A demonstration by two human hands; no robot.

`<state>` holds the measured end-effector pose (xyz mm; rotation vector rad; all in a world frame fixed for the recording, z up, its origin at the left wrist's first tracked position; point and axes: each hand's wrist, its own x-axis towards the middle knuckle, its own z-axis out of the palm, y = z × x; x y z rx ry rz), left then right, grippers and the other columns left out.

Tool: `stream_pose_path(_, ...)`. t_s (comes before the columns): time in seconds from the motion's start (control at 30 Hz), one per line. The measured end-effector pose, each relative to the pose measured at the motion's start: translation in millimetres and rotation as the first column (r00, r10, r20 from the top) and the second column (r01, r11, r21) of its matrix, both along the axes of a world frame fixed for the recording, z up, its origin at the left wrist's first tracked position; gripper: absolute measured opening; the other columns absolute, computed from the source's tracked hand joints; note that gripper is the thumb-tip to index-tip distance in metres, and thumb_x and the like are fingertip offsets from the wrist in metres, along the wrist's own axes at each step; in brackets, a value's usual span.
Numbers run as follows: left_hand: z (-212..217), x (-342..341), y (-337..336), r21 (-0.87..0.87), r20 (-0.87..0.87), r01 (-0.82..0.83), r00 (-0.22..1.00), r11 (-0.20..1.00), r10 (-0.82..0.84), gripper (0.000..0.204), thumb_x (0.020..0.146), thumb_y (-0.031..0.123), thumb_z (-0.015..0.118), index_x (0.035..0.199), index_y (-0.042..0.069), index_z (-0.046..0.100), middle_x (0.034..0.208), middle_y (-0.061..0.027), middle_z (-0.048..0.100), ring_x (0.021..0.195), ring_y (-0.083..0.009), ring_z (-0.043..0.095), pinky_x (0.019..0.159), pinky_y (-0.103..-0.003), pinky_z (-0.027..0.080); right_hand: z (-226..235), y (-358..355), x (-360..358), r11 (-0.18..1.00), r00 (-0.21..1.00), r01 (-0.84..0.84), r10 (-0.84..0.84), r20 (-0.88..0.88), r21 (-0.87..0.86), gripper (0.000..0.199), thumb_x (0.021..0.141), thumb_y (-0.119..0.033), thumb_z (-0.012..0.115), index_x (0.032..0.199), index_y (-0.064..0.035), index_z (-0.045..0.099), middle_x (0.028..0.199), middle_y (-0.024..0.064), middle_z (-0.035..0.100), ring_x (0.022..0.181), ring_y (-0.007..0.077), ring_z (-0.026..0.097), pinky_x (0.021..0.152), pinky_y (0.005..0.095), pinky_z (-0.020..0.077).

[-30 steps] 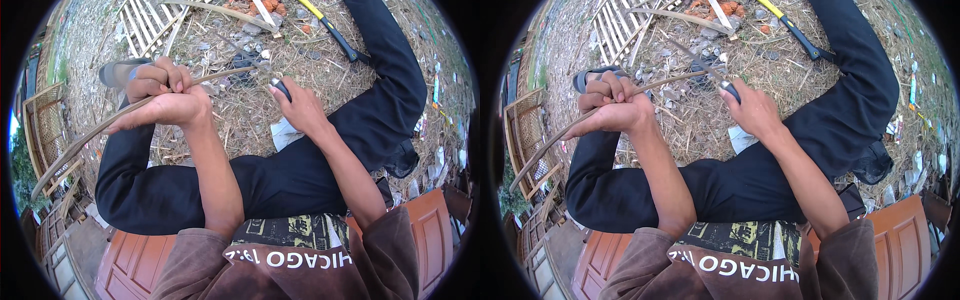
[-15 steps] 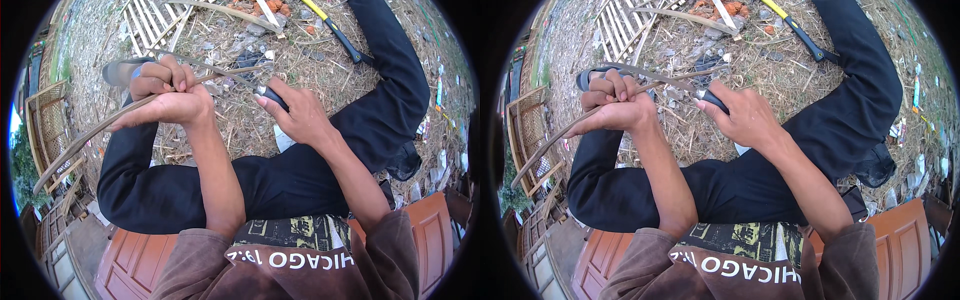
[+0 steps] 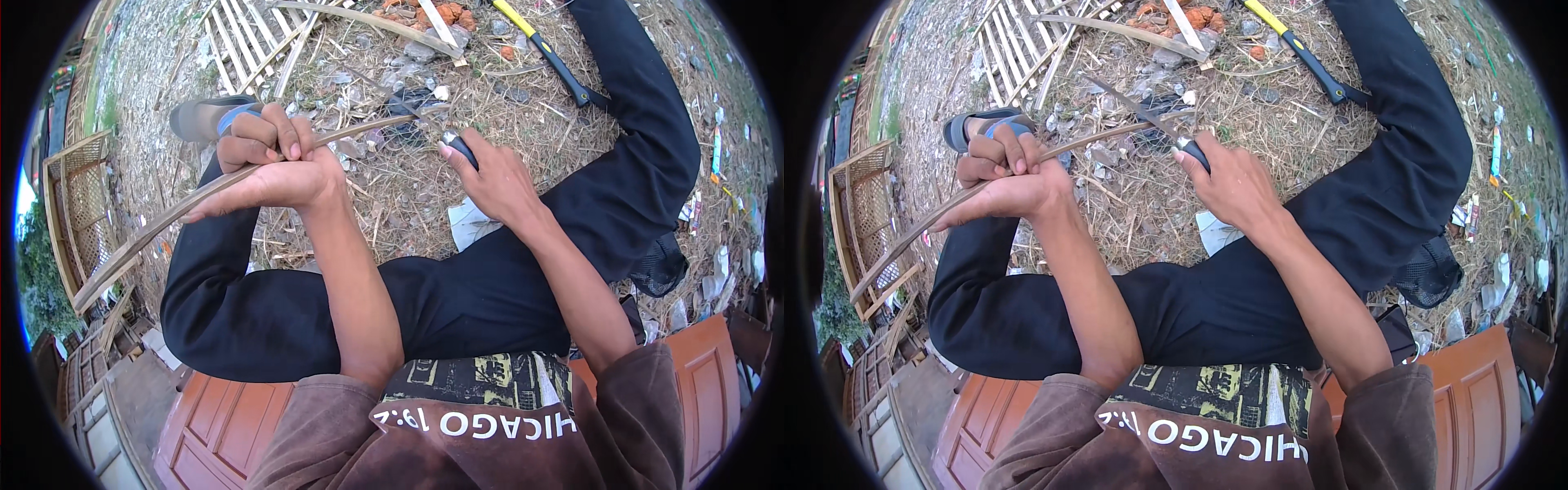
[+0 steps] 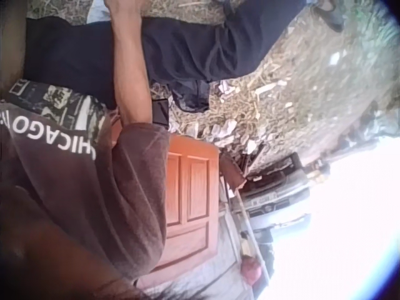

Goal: The person whittles a strip of bamboo using a knife while sitting outdoors, smoothing the surface and edges.

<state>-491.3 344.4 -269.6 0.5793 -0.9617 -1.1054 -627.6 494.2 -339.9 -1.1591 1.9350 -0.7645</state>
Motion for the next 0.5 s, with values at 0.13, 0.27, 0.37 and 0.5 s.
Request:
stream_pose_path(0.13, 2.0, -4.3, 0.5, 0.02, 0.028, -0.06, 0.998, 0.998, 0.059, 0.078, 0.075, 0.092, 0.018, 0.059, 0.016, 0.017, 0.055, 0.0009, 0.021, 0.043, -0.0089, 0.022, 0.036, -0.02, 0.012, 10.3, 14.0, 22.8, 0.995, 1.0, -0.014, 0.015, 0.006, -0.099, 0.03, 0.097, -0.038, 0.055, 0.1, -0.0073, 0.054, 0.062, 0.0214, 0.061, 0.062, 0.0442, 0.062, 0.059, 0.0539, 0.0467)
stream_pose_path(0.27, 8.4, 1.5, 1.4, 0.045, 0.052, -0.145, 0.988, 0.988, 0.143, 0.077, 0.076, 0.092, 0.017, 0.059, 0.016, 0.017, 0.055, 0.0011, 0.021, 0.043, -0.0092, 0.022, 0.036, -0.02, 0.012, -11.8, 13.5, 17.9, 0.997, 0.997, 0.074, -0.074, 0.015, 0.016, 0.03, 0.097, -0.037, 0.054, 0.099, -0.0074, 0.053, 0.063, 0.0215, 0.061, 0.061, 0.0447, 0.062, 0.058, 0.054, 0.0463)
stream_pose_path(0.37, 23.6, 7.5, 5.2, 0.053, 0.031, -0.197, 0.98, 0.979, 0.196, 0.078, 0.076, 0.091, 0.018, 0.059, 0.015, 0.019, 0.054, 0.001, 0.022, 0.043, -0.0093, 0.022, 0.037, -0.02, 0.011, -1.7, 14.4, 13.1, 0.984, 0.992, 0.106, -0.113, 0.048, 0.141, 0.031, 0.098, -0.038, 0.053, 0.098, -0.0066, 0.052, 0.063, 0.0214, 0.061, 0.063, 0.0448, 0.062, 0.06, 0.0541, 0.0461)
stream_pose_path(0.5, 52.7, 28.9, 6.7, -0.092, -0.053, -0.029, 0.998, 0.995, 0.024, 0.079, 0.076, 0.091, 0.021, 0.058, 0.015, 0.021, 0.055, 0.0019, 0.021, 0.045, -0.0087, 0.019, 0.036, -0.02, 0.011, 16.6, 14.1, 13.1, 0.988, 0.996, 0.023, -0.01, 0.091, -0.152, 0.033, 0.098, -0.04, 0.051, 0.101, -0.0071, 0.054, 0.064, 0.02, 0.062, 0.064, 0.0431, 0.063, 0.061, 0.0532, 0.0463)
